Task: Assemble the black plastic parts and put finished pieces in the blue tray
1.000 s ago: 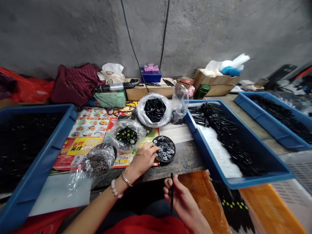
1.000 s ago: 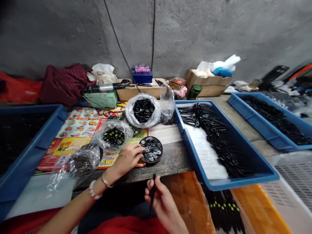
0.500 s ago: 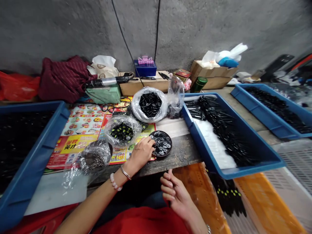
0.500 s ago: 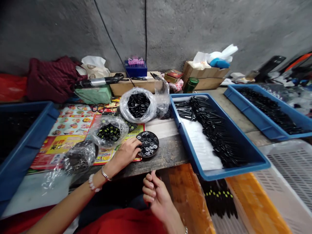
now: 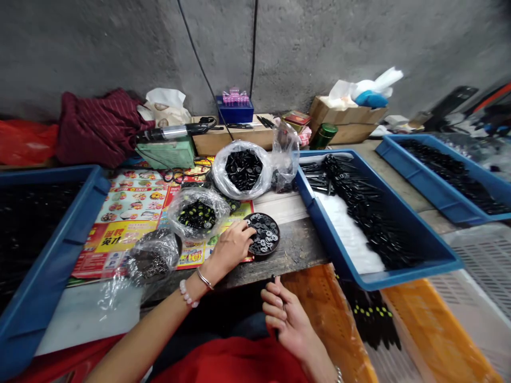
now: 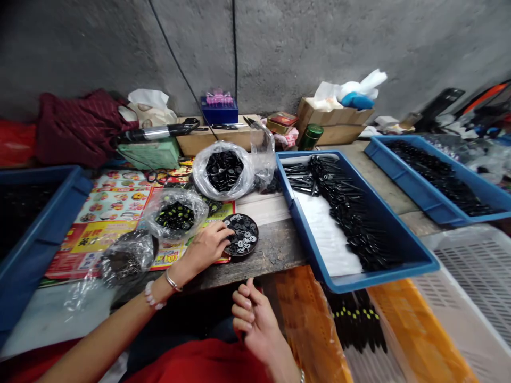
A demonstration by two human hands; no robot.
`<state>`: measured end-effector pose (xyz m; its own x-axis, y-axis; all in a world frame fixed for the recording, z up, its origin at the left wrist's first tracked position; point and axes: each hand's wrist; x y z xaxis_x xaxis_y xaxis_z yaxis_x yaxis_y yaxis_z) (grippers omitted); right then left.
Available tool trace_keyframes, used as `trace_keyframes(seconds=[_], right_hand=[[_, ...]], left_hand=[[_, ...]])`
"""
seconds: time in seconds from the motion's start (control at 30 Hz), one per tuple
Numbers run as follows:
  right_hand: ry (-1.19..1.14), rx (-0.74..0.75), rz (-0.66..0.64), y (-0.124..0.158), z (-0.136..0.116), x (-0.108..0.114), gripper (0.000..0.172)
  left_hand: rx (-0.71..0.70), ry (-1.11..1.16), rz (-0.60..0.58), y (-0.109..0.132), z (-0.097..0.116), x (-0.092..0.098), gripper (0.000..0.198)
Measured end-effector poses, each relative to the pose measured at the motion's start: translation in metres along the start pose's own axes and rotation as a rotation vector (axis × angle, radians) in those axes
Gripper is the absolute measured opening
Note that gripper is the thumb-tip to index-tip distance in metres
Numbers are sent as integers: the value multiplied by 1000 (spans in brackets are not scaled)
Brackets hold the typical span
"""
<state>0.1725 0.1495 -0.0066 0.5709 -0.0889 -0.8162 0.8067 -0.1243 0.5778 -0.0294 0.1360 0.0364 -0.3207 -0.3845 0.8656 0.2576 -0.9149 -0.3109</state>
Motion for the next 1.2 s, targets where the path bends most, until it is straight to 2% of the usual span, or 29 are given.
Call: trace_keyframes(seconds=[0.1, 0.33, 0.6, 0.7, 0.8, 0.97, 1.1, 1.2], right_hand=[[-1, -1, 4, 0, 0, 0, 45], [-8, 6, 7, 0, 0, 1, 44], [28, 114, 132, 7, -3, 4, 36], [141, 199, 228, 7, -1, 3, 36], [350, 334, 302, 5, 1, 4, 40], [765, 529, 273, 2, 6, 8, 46], [903, 575, 271, 3, 13, 4, 47], [925, 549, 264, 4, 17, -1, 49]], left_hand=[[-5, 10, 1, 0, 0, 0, 14], [8, 88, 27, 0, -1, -1, 16], [143, 381, 118, -2, 3, 7, 15], [235, 527, 127, 6, 7, 15, 11], [321, 670, 88, 23, 10, 23, 10], [609, 951, -2, 52, 17, 31, 9], [635, 911, -65, 64, 25, 34, 11], [602, 823, -57, 68, 31, 35, 12]])
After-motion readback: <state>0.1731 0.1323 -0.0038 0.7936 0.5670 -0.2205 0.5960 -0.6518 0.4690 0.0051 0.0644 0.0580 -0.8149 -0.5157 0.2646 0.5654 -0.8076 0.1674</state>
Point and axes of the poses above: each hand's wrist, its own y-axis away from the middle knuckle, its own x-axis out of the back of the hand, z = x × y, and after that the axes turned 12 degrees about z, right-handed
